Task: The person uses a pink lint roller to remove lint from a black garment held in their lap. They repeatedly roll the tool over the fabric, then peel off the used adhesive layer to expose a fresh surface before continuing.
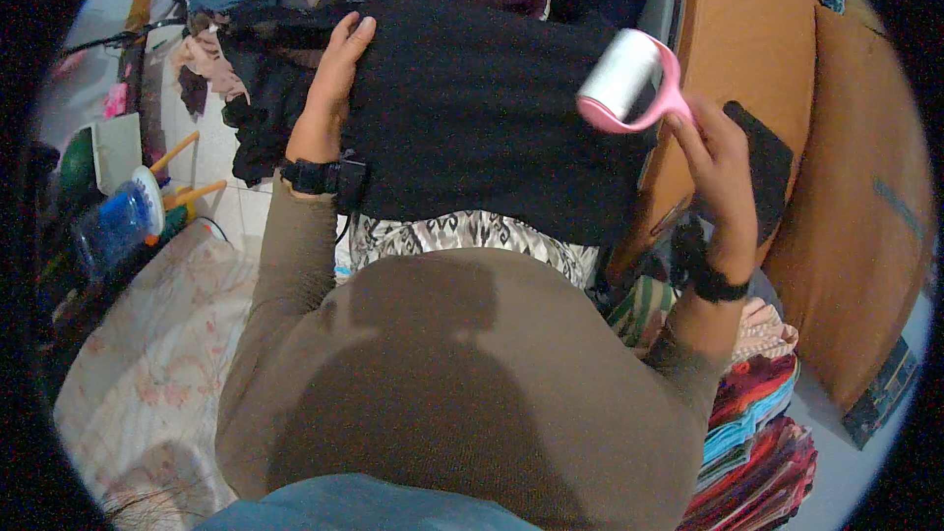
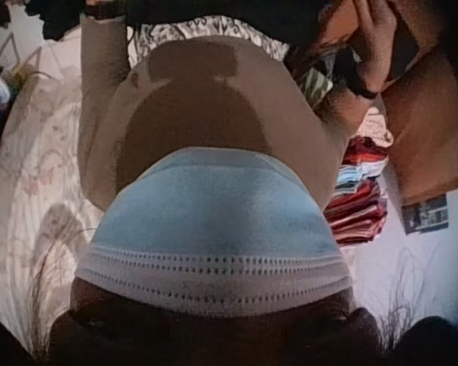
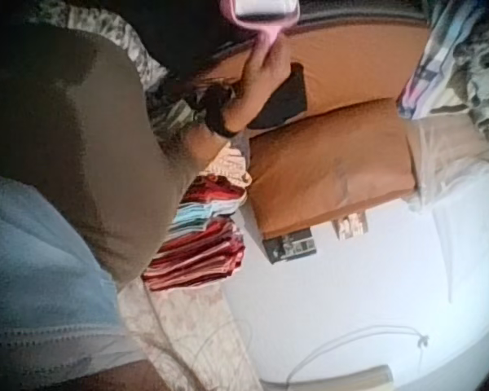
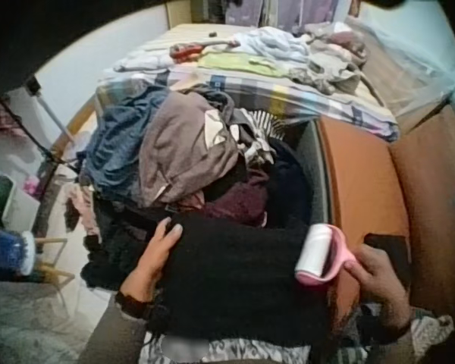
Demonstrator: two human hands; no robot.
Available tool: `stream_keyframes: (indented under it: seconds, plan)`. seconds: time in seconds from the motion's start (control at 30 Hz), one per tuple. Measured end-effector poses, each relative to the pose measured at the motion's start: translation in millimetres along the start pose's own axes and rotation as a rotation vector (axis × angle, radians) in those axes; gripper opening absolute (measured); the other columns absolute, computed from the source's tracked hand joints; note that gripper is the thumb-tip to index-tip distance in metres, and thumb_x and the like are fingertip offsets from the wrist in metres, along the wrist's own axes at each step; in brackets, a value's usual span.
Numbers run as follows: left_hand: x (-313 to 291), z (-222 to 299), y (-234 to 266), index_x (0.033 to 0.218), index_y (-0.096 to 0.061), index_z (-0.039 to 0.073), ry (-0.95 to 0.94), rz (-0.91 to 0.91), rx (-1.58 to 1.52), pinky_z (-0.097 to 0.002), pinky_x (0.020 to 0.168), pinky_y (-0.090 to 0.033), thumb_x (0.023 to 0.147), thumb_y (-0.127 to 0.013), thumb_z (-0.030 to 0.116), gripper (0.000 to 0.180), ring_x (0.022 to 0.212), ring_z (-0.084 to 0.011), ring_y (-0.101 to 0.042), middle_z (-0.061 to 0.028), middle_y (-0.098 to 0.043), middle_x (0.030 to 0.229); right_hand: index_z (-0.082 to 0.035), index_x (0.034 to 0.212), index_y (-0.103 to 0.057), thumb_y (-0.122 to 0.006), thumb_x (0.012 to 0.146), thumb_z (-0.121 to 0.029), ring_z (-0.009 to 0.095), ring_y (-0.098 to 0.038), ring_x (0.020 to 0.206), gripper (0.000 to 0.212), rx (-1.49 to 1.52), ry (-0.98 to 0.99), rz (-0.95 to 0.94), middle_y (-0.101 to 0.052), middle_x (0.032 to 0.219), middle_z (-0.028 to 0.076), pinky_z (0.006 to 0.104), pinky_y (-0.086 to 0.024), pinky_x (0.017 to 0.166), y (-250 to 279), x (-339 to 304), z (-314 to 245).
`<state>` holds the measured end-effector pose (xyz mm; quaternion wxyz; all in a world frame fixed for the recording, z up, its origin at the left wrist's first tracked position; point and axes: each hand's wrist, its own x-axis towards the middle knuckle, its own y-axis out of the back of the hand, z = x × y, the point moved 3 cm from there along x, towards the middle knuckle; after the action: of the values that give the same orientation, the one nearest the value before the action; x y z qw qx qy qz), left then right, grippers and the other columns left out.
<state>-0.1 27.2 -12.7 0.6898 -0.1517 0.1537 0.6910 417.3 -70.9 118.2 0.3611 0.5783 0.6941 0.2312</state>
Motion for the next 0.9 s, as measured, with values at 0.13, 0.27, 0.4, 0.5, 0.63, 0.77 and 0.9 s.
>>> stream_keyframes:
  seconds: [0.13, 0.27, 0.4, 0.5, 0.63, 0.77, 0.9]
  plan:
    - [7, 7, 4, 0.142, -0.038, -0.006, 0.023, -0.043, -0.092, -0.0346, 0.099, -0.045, 0.081, -0.076, 0.027, 0.080, 0.117, -0.0282, -0.055, -0.0264, -0.049, 0.135, -0.003, 0.112, -0.065, -0.062, 0.095, -0.028, 0.017, -0.063, 0.087, 0.030, 0.049, 0.097, -0.136, -0.069, 0.094, 0.009, 0.0320, -0.049, 0.079, -52, 70, -11]
    - [10, 17, 16, 0.122, -0.056, -0.005, 0.024, -0.085, -0.312, -0.0314, 0.090, -0.051, 0.083, -0.071, 0.012, 0.045, 0.099, -0.0238, -0.065, -0.0171, -0.065, 0.112, -0.003, 0.112, -0.065, -0.061, 0.096, -0.029, 0.013, -0.060, 0.088, 0.032, 0.238, 0.112, -0.248, -0.068, 0.094, 0.006, 0.0296, -0.048, 0.077, -85, 106, -34]
    - [11, 26, 16, 0.107, -0.063, -0.002, -0.013, -0.070, -0.530, -0.0330, 0.088, -0.054, 0.085, -0.065, 0.003, 0.023, 0.090, -0.0221, -0.067, -0.0108, -0.070, 0.098, 0.001, 0.110, -0.065, -0.060, 0.097, -0.029, 0.009, -0.056, 0.088, 0.033, 0.449, 0.099, -0.195, -0.064, 0.094, 0.000, 0.0238, -0.046, 0.078, -85, 114, -55]
    - [11, 24, 12, 0.108, -0.064, -0.002, -0.010, -0.065, -0.661, -0.0342, 0.088, -0.055, 0.087, -0.060, 0.001, 0.021, 0.090, -0.0236, -0.068, -0.0119, -0.070, 0.100, -0.001, 0.110, -0.065, -0.061, 0.096, -0.029, 0.010, -0.057, 0.086, 0.032, 0.472, 0.253, -0.147, -0.066, 0.093, 0.003, 0.0256, -0.047, 0.077, -92, 111, -76]
    - [23, 19, 6, 0.108, -0.064, -0.002, 0.034, -0.265, -0.831, -0.0366, 0.088, -0.054, 0.089, -0.059, 0.008, 0.022, 0.093, -0.0237, -0.068, -0.0126, -0.069, 0.103, -0.003, 0.106, -0.066, -0.061, 0.094, -0.031, 0.027, -0.065, 0.076, 0.030, 0.256, 0.440, -0.034, -0.067, 0.087, 0.017, 0.0353, -0.050, 0.070, -121, 130, -103]
    - [27, 11, 10, 0.107, -0.065, -0.006, 0.084, -0.371, -0.992, -0.0394, 0.091, -0.055, 0.092, -0.052, 0.011, 0.026, 0.095, -0.0291, -0.069, -0.0171, -0.070, 0.107, -0.003, 0.106, -0.065, -0.062, 0.094, -0.031, 0.030, -0.065, 0.077, 0.030, 0.168, 0.445, -0.036, -0.066, 0.087, 0.018, 0.0369, -0.051, 0.070, -118, 131, -107]
    - [29, 2, 9, 0.112, -0.063, -0.007, 0.165, -0.358, -1.054, -0.0427, 0.095, -0.053, 0.094, -0.050, 0.014, 0.031, 0.100, -0.0317, -0.067, -0.0194, -0.067, 0.112, -0.003, 0.106, -0.065, -0.061, 0.094, -0.029, 0.028, -0.064, 0.079, 0.028, 0.164, 0.302, -0.047, -0.066, 0.091, 0.018, 0.0357, -0.050, 0.072, -87, 103, -88]
